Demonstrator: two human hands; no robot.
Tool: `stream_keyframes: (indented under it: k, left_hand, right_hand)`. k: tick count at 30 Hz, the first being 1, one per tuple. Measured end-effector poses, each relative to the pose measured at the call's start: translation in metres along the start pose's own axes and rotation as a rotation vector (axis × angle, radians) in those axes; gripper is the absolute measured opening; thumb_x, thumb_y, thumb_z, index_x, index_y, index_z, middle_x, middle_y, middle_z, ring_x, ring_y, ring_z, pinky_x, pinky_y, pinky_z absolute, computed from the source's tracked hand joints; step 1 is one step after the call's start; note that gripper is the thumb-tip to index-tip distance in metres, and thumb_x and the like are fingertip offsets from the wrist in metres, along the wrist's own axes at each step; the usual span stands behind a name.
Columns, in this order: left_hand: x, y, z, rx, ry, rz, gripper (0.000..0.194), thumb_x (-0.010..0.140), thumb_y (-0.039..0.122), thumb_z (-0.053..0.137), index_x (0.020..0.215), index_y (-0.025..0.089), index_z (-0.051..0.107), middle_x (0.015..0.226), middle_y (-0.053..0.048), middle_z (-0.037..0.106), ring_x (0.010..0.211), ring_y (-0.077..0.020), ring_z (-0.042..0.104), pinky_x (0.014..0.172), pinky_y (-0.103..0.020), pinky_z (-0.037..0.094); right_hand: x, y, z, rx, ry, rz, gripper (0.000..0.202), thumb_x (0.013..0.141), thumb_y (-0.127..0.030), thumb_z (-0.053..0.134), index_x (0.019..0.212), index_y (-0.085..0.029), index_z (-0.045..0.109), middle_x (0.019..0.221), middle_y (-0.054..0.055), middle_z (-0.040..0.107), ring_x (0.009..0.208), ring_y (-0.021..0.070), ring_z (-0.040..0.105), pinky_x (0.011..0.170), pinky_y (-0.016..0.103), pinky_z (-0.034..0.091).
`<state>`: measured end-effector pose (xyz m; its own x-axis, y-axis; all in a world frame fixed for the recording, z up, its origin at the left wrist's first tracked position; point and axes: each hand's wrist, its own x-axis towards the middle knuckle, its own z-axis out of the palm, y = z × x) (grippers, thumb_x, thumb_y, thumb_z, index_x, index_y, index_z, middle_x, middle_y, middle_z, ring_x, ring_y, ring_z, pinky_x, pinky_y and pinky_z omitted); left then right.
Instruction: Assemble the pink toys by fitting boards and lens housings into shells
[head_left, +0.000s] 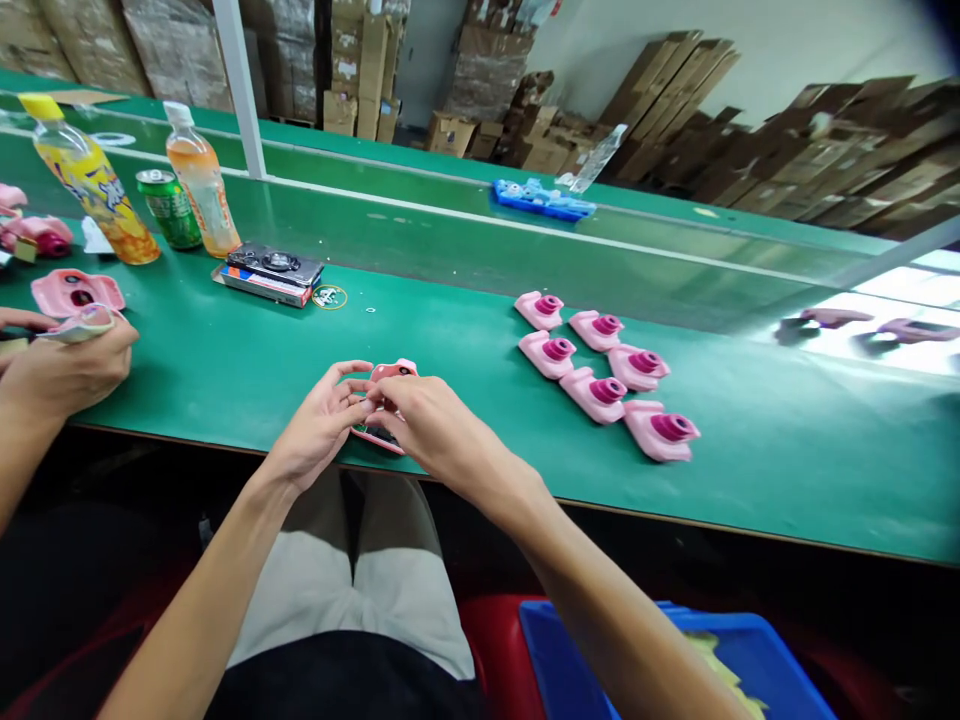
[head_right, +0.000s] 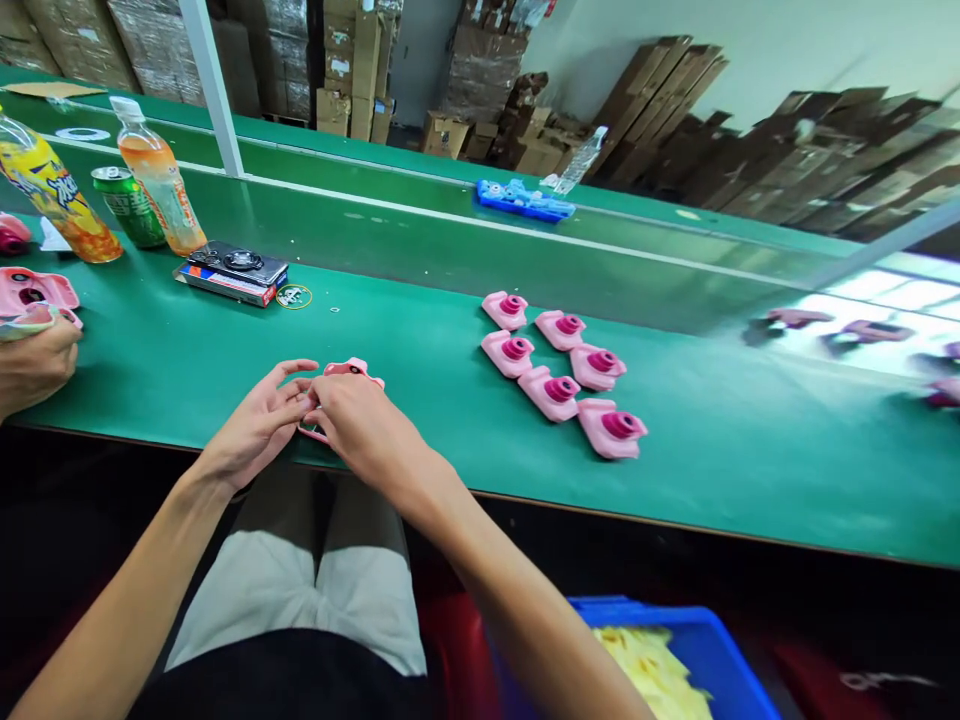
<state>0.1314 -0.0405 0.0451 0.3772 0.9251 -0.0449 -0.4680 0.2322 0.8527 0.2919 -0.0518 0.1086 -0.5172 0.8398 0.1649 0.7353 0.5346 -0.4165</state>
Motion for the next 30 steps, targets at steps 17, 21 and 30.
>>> stream_keyframes:
  k: [17, 21, 30]
  left_hand:
    - [-0.002, -0.011, -0.005, 0.990, 0.173, 0.391, 0.012, 0.094, 0.018, 0.062, 0.085, 0.018, 0.069, 0.092, -0.001, 0.068, 0.080, -0.0138, 0.064, 0.075, -0.025, 0.049]
    - [-0.004, -0.015, -0.005, 1.099, 0.128, 0.430, 0.010, 0.097, 0.014, 0.058, 0.092, 0.018, 0.065, 0.096, -0.001, 0.068, 0.082, -0.0143, 0.064, 0.076, -0.026, 0.049]
    - [-0.006, -0.031, -0.003, 1.568, 0.166, 0.668, 0.017, 0.103, 0.016, 0.044, 0.092, 0.017, 0.057, 0.087, -0.006, 0.064, 0.081, -0.0226, 0.060, 0.074, -0.035, 0.049]
  right_hand:
    - [-0.049, 0.021, 0.061, 0.188, 0.556, 0.096, 0.018, 0.093, -0.015, 0.067, 0.103, -0.023, 0.079, 0.102, 0.004, 0.079, 0.094, 0.0199, 0.073, 0.084, 0.033, 0.062]
    - [-0.050, 0.025, 0.063, 0.080, 0.485, 0.032, 0.021, 0.096, -0.013, 0.061, 0.103, -0.022, 0.078, 0.102, 0.006, 0.079, 0.094, 0.0211, 0.071, 0.081, 0.035, 0.063]
    - [-0.052, 0.021, 0.059, 0.000, 0.461, -0.039, 0.018, 0.098, -0.013, 0.058, 0.100, -0.018, 0.075, 0.098, 0.006, 0.078, 0.089, 0.0206, 0.066, 0.077, 0.034, 0.061]
